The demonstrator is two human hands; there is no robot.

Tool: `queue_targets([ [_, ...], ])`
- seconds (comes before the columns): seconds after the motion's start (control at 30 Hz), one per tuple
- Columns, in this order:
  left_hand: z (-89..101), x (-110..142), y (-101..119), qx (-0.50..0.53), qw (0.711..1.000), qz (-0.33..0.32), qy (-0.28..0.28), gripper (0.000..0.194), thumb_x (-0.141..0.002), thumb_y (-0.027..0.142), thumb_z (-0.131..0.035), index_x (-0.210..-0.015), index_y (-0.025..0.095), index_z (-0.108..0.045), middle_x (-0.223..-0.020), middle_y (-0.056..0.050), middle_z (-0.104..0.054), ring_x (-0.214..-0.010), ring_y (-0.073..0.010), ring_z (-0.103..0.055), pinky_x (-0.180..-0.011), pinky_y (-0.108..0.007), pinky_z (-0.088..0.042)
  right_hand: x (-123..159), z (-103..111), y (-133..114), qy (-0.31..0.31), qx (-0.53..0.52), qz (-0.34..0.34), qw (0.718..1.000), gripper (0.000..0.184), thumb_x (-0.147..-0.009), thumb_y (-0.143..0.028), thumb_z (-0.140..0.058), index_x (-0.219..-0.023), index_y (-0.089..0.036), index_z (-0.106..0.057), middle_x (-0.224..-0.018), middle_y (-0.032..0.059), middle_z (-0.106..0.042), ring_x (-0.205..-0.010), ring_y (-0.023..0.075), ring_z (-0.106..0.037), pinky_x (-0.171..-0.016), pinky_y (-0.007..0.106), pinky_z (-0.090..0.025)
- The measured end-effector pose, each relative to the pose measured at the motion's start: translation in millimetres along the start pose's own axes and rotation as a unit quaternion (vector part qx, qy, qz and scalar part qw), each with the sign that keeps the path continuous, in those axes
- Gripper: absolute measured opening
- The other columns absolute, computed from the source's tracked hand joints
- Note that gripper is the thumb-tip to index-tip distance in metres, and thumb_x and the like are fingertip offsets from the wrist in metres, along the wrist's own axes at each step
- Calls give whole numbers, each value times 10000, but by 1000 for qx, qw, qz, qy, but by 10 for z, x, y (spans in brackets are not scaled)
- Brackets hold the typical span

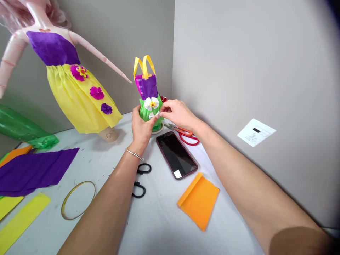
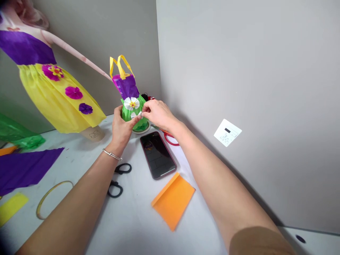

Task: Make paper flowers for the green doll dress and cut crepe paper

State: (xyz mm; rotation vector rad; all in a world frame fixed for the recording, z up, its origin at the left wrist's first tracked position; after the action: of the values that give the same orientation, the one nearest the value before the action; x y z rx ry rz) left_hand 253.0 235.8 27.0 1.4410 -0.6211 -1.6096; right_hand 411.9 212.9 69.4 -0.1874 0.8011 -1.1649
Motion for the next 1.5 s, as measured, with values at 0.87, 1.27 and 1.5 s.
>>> queue_targets([
  [0.87,-1,-34,-17,7,1000,18,-16,487,-657,335,-835,-996,224,-502,-964,-18,-623,-938,-233,-621,-825,-348,-498,-75,-215,310,35,-271,-22,962,372,-727,-241,-757,-1057,-200,-589,-1122,48,-699,-1058,215,-648,-972,387,-507],
  [1.27,99,-103,-94,43,997,7,-69,498,-648,350,-828,-1013,207,-521,-1044,-39,-631,-1022,-236,-606,-867,-342,-488,-57,-338,315,54,-297,-25,953,388,-743,-287,-751,-1080,-217,-571,-1142,44,-695,-1088,220,-643,-968,375,-505],
  [1.5,231,-183,-145,65,985,-8,-157,423,-748,408,-752,-1064,212,-552,-1160,-68,-644,-1146,-246,-579,-958,-366,-456,-55,-325,322,52,-297,-8,953,402,-750,-353,-752,-1083,-212,-577,-1118,53,-697,-1075,229,-645,-952,383,-510],
])
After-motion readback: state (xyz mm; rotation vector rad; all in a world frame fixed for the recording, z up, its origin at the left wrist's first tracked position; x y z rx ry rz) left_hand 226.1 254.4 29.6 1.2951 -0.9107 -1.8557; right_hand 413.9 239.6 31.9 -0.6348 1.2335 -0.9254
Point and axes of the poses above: each hand's wrist, its own x-axis away from the middle knuckle, its own z-axis out of the back of the hand, y = z × x, the point moved 2 cm from there along -x, towards the middle knuckle
